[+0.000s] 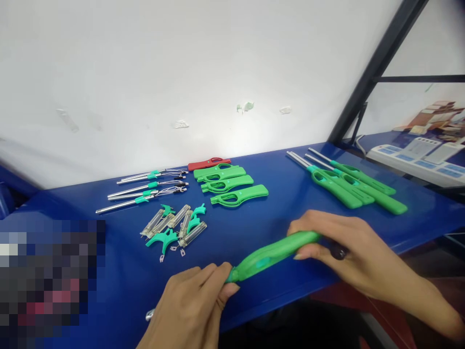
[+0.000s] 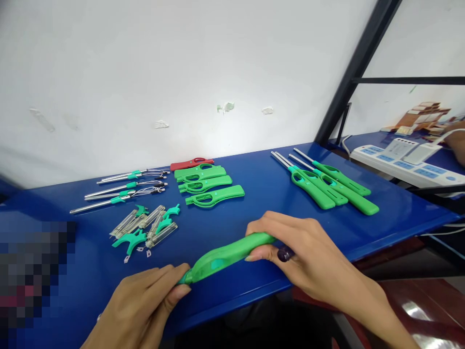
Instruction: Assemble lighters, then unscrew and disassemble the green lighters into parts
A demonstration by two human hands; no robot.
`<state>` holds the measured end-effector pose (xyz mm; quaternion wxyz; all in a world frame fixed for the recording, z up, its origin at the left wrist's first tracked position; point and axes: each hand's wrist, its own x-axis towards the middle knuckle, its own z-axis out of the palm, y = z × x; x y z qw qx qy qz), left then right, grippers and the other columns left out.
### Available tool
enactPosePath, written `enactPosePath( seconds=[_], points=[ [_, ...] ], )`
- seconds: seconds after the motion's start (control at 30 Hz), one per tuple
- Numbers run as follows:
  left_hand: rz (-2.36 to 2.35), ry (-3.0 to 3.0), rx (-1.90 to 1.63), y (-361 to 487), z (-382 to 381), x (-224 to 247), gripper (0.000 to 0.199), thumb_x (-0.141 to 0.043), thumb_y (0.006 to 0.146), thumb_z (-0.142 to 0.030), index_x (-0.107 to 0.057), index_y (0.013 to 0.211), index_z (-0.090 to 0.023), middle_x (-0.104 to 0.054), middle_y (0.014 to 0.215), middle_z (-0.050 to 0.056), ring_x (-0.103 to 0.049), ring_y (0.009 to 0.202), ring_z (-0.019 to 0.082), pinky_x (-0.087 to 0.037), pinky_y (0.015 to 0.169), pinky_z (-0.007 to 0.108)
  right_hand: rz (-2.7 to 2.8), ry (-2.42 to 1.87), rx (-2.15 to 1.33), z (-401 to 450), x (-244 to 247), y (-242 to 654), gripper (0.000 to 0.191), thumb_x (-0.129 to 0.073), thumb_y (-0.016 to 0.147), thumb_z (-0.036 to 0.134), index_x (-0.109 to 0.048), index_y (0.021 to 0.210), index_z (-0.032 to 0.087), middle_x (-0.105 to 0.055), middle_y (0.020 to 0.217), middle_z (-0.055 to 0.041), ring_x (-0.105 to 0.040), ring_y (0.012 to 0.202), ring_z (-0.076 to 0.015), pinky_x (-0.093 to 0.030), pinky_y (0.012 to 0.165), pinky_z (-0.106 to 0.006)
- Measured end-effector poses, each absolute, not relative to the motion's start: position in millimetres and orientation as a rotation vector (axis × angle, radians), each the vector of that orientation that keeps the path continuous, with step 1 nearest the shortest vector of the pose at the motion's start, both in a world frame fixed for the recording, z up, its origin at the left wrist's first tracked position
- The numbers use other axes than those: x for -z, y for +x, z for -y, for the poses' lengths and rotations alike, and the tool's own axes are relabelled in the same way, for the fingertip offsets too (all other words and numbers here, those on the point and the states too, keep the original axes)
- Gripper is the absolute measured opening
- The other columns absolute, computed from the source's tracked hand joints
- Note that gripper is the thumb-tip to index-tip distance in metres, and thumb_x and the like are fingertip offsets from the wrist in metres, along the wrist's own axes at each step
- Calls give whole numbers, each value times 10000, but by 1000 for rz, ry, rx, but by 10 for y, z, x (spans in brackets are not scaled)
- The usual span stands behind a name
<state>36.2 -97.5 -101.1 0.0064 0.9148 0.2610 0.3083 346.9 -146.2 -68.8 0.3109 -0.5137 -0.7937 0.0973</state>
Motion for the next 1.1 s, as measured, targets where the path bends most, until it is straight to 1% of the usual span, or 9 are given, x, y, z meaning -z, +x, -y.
enactPosePath(
  seconds=[0.1, 0.2, 0.3, 0.43, 0.67, 0.8, 0.9, 0.97, 1.1],
  points=[
    [-853, 2815, -954, 367, 969, 997, 267, -379, 1187, -273, -642, 1200, -232, -821, 981, 37, -808, 771, 202, -607, 595, 287, 2123, -1245, -109, 1461, 670, 3485, 108, -668, 1086, 327, -690, 1192, 318, -775, 1062, 19, -769, 884, -133, -566, 770, -219],
    [-896, 2855, -1001, 361, 946, 1039, 198, -453, 1162, -255, -626, 1254, -222, -810, 1004, 46, -809, 812, 214, -630, 658, 302, 2110, -1244, 14, 1453, 663, 3518, 136, -693, 1071, 313, -706, 1206, 312, -790, 1125, -1, -791, 943, -145, -592, 807, -220],
    [-966, 2833, -973, 340, 922, 1088, 175, -534, 1128, -221, -613, 1282, -240, -787, 1068, 34, -800, 843, 200, -630, 706, 299, 2100, -1315, 16, 1431, 692, 3568, 138, -671, 1079, 348, -720, 1202, 310, -804, 1146, -14, -809, 984, -179, -622, 830, -254],
    [-1053, 2685, -896, 310, 908, 1119, 139, -547, 1124, -226, -617, 1236, -272, -742, 1081, 3, -765, 804, 162, -617, 688, 276, 2146, -1421, -33, 1413, 788, 3613, 169, -667, 1078, 381, -721, 1228, 322, -805, 1189, 0, -819, 1021, -202, -633, 827, -280],
    [-1043, 2682, -864, 318, 865, 1177, 165, -573, 1130, -284, -615, 1289, -284, -700, 1150, 27, -771, 933, 195, -646, 758, 315, 2254, -1546, -23, 1442, 897, 3502, 274, -646, 1077, 523, -654, 1318, 394, -771, 1273, 44, -829, 934, -222, -609, 789, -365],
    [-993, 2708, -883, 330, 857, 1193, 144, -581, 1121, -249, -630, 1254, -272, -691, 1118, 42, -744, 982, 224, -652, 834, 367, 2320, -1495, 20, 1442, 899, 3283, 383, -586, 1070, 638, -643, 1349, 382, -768, 1270, 44, -822, 868, -209, -548, 675, -363],
    [-965, 2703, -875, 325, 871, 1178, 141, -585, 1112, -250, -643, 1239, -273, -688, 1112, 49, -728, 1005, 237, -655, 843, 382, 2350, -1438, 60, 1417, 908, 3095, 476, -565, 1053, 701, -669, 1338, 335, -774, 1238, 21, -790, 752, -197, -489, 616, -370],
    [-969, 2676, -861, 317, 874, 1170, 149, -591, 1109, -262, -647, 1247, -276, -681, 1162, 58, -728, 1039, 233, -656, 869, 378, 2343, -1419, 87, 1396, 927, 2997, 475, -567, 1061, 685, -685, 1324, 306, -773, 1200, 5, -765, 698, -195, -463, 603, -371],
    [-926, 2633, -882, 312, 842, 1193, 140, -594, 1105, -214, -662, 1209, -278, -686, 1142, 46, -741, 1021, 201, -645, 874, 322, 2298, -1395, 108, 1360, 992, 2891, 332, -597, 1096, 545, -707, 1249, 271, -771, 1119, 5, -755, 710, -180, -438, 600, -356]
  ],
)
